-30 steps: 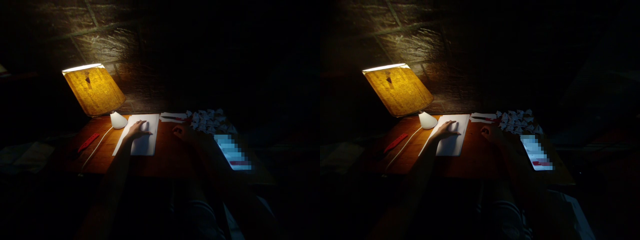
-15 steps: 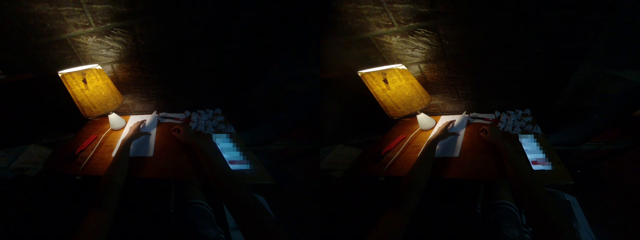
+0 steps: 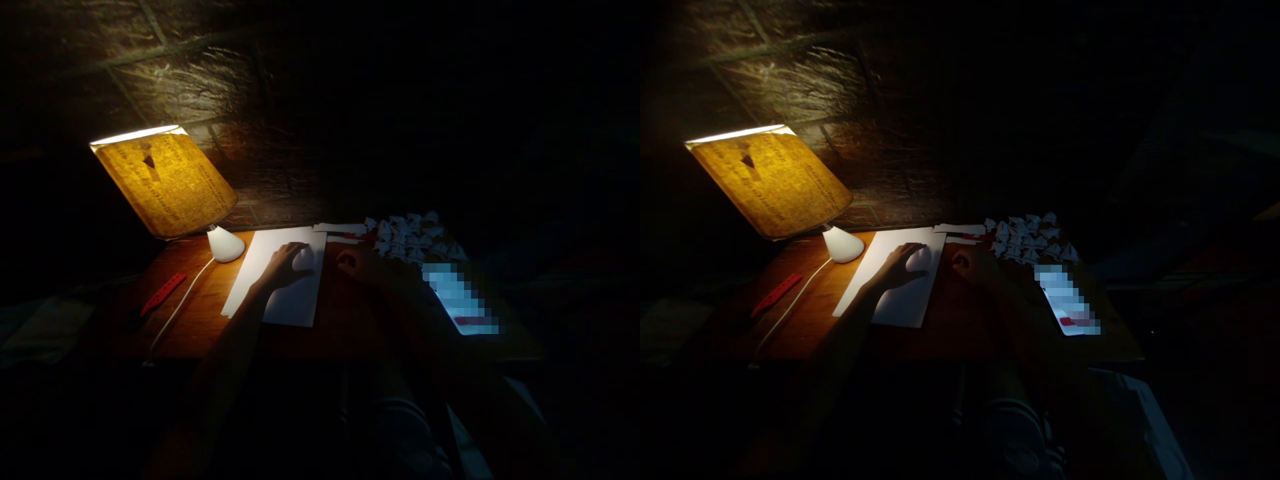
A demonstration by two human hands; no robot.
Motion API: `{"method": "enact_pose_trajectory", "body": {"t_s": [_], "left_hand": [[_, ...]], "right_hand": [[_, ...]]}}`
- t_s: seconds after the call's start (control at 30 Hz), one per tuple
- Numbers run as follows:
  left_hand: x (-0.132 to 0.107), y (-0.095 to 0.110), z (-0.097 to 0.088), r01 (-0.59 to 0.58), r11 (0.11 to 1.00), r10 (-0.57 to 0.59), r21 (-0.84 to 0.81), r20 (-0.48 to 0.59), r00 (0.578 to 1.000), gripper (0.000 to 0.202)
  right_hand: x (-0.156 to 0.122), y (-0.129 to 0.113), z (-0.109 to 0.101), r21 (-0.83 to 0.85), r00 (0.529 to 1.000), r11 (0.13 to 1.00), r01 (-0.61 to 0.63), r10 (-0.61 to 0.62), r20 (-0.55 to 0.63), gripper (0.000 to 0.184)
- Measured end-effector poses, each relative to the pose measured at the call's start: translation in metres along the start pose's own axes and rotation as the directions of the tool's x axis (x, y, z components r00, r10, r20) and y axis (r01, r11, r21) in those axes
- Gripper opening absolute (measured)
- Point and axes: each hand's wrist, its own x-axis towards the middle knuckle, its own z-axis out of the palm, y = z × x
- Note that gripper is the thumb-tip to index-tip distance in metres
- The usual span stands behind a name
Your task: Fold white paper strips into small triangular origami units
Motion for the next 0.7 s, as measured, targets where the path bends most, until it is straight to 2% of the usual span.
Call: {"method": "enact_pose_trajectory", "body": {"t_s": [0.1, 0.17, 0.37, 0.47, 0.6, 0.7], "left_hand": [[-0.002, -0.004, 0.008, -0.069, 0.997, 0.067, 0.024, 0.088, 0.994, 0.102], [-0.002, -0.005, 0.011, -0.104, 0.995, 0.104, 0.002, 0.111, 0.988, 0.096], [-0.001, 0.008, 0.012, -0.177, 0.979, 0.181, -0.097, 0.038, 0.983, 0.073], [-0.001, 0.014, 0.011, -0.214, 0.958, 0.217, -0.190, -0.006, 0.976, 0.066], [-0.001, 0.016, 0.012, -0.289, 0.886, 0.294, -0.361, -0.044, 0.955, 0.056], [0.002, 0.015, 0.011, -0.318, 0.859, 0.298, -0.401, -0.113, 0.948, 0.045]], "right_hand": [[0.000, 0.000, 0.001, 0.006, 1.000, 1.000, -0.019, 0.019, 0.016, 0.020], [0.001, 0.000, 0.001, 0.008, 0.999, 1.000, -0.024, 0.024, 0.022, 0.021], [0.002, -0.001, 0.001, -0.082, 0.999, 0.996, 0.040, -0.039, 0.004, 0.026], [0.003, 0.000, 0.003, -0.138, 0.999, 0.990, 0.012, -0.017, -0.033, 0.036], [0.004, 0.004, 0.008, -0.138, 0.996, 0.990, 0.011, -0.023, -0.092, 0.051], [0.005, 0.008, 0.010, -0.146, 0.990, 0.989, 0.030, -0.050, -0.135, 0.064]]}}
